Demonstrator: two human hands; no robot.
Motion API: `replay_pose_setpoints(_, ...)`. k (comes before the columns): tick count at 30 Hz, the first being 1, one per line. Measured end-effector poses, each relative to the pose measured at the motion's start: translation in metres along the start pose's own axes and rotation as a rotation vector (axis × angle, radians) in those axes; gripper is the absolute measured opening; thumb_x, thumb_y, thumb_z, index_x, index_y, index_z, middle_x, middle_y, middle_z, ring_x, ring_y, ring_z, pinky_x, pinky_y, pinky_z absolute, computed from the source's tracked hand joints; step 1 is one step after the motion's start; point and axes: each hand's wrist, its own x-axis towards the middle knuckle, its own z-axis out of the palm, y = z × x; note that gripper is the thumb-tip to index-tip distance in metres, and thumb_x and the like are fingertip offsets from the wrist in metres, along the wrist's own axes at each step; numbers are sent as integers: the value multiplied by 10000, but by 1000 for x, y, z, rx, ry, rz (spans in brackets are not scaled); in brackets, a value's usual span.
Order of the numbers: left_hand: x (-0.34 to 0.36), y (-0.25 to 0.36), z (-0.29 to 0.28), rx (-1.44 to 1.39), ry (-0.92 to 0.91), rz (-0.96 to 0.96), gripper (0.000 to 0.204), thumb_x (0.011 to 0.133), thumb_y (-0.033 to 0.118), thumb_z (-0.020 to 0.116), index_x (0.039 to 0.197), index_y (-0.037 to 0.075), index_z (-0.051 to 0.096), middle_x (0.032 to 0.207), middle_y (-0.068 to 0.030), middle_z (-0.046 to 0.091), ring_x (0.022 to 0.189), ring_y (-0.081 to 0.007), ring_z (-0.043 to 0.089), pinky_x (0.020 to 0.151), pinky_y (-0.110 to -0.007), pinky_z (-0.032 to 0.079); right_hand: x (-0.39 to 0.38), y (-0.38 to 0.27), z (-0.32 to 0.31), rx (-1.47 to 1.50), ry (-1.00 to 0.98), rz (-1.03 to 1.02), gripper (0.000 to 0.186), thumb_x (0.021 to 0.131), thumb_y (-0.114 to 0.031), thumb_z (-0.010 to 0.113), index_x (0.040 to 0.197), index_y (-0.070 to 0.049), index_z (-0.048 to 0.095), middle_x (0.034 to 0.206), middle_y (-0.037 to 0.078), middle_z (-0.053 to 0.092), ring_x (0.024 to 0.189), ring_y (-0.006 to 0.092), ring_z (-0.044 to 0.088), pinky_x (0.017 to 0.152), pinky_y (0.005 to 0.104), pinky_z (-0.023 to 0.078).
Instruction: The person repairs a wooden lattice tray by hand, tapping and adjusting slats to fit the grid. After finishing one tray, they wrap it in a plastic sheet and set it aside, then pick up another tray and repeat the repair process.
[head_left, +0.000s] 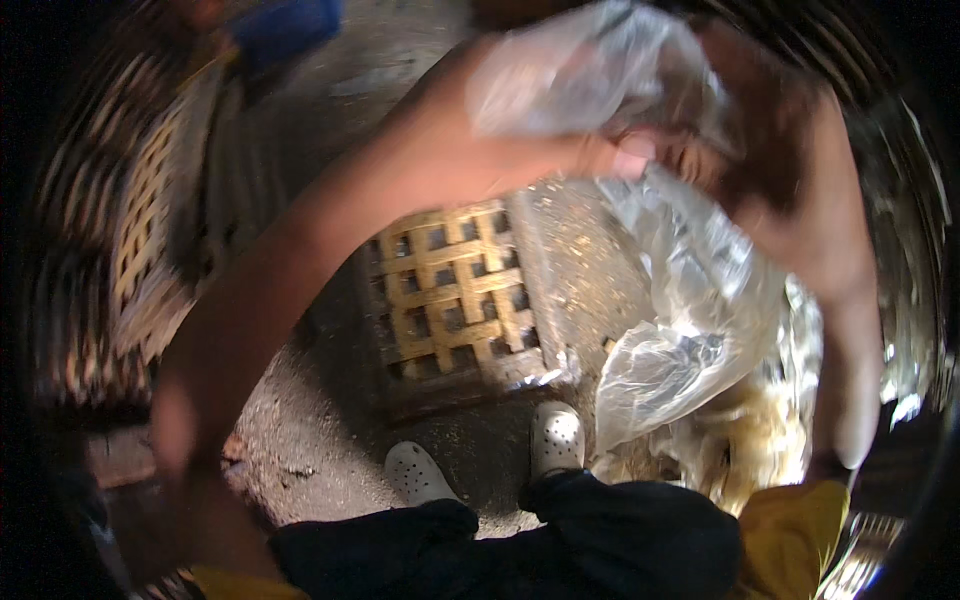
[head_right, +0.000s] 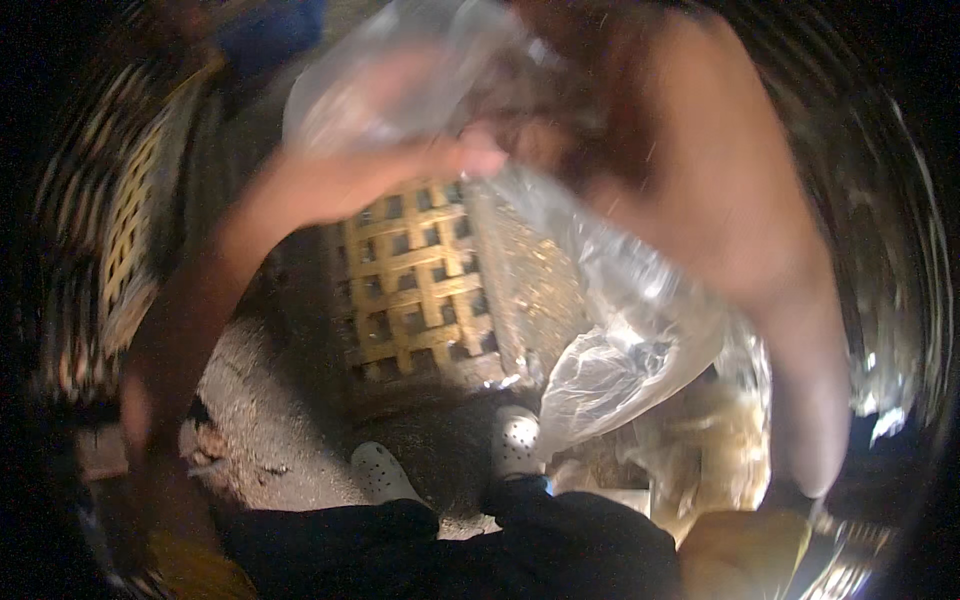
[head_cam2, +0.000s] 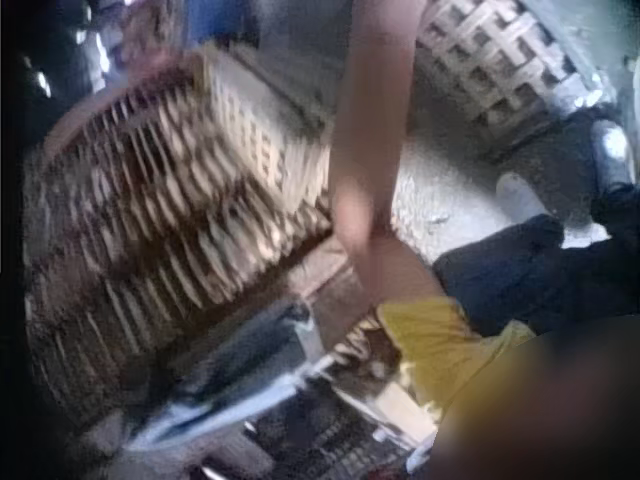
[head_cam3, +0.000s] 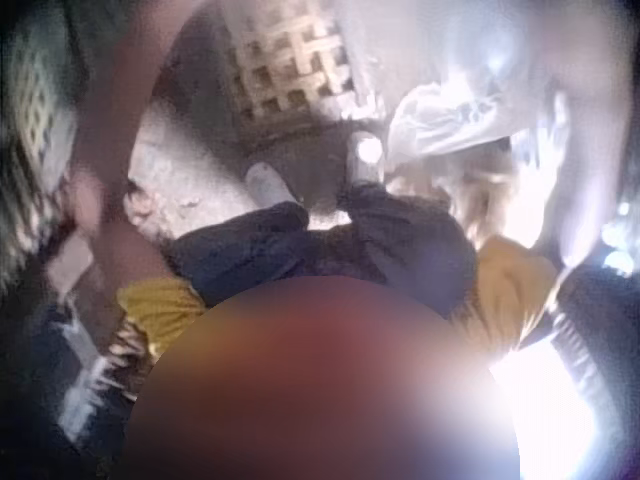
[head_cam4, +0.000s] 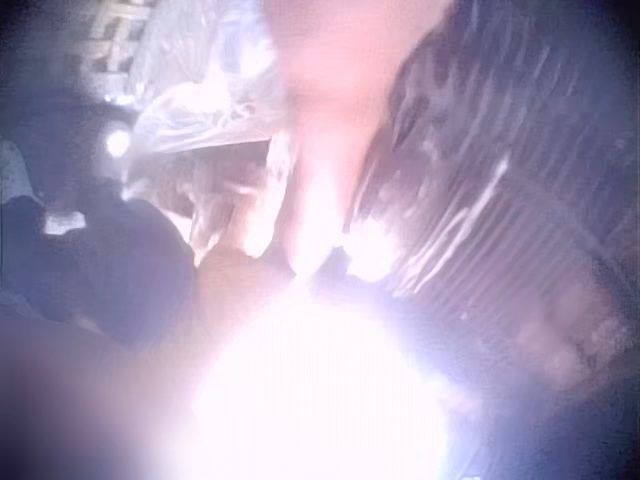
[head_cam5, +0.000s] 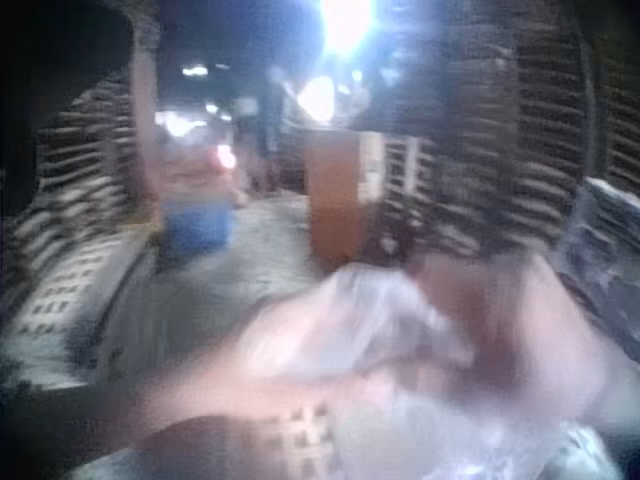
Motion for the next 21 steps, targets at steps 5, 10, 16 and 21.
replay_pose_setpoints(5,-8,-16,-103,488,358,95,243,934,158,738,1170,104,757,1063,-124,769,906,-217,725,849,-373,561,83,31,19,49,-434,253,448,815,-274,848,1169,-38,710,982,156,749,926,215,737,824,385,556)
replay_pose_setpoints(10,-44,-37,-149,563,614,-32,256,865,113,774,1101,19,737,979,-150,770,867,-239,730,802,-365,554,94,90,64,-538,-86,267,359,872,-240,770,1202,-103,734,1103,148,736,965,324,715,837,419,544)
replay_pose_setpoints(16,-107,-70,-175,1474,833,299,390,902,209,758,1249,49,683,1169,-170,725,1008,-263,708,872,-385,550,67,92,127,-719,283,-51,522,706,-65,728,1221,-148,692,1172,55,683,1131,291,579,920,414,438)
replay_pose_setpoints(21,-177,-56,-144,1368,340,282,237,877,220,751,1114,211,740,1109,-9,722,1080,-203,665,1108,-443,431,-10,73,178,-582,246,-130,372,629,-124,729,995,-129,657,1078,99,604,1049,335,527,826,468,389)
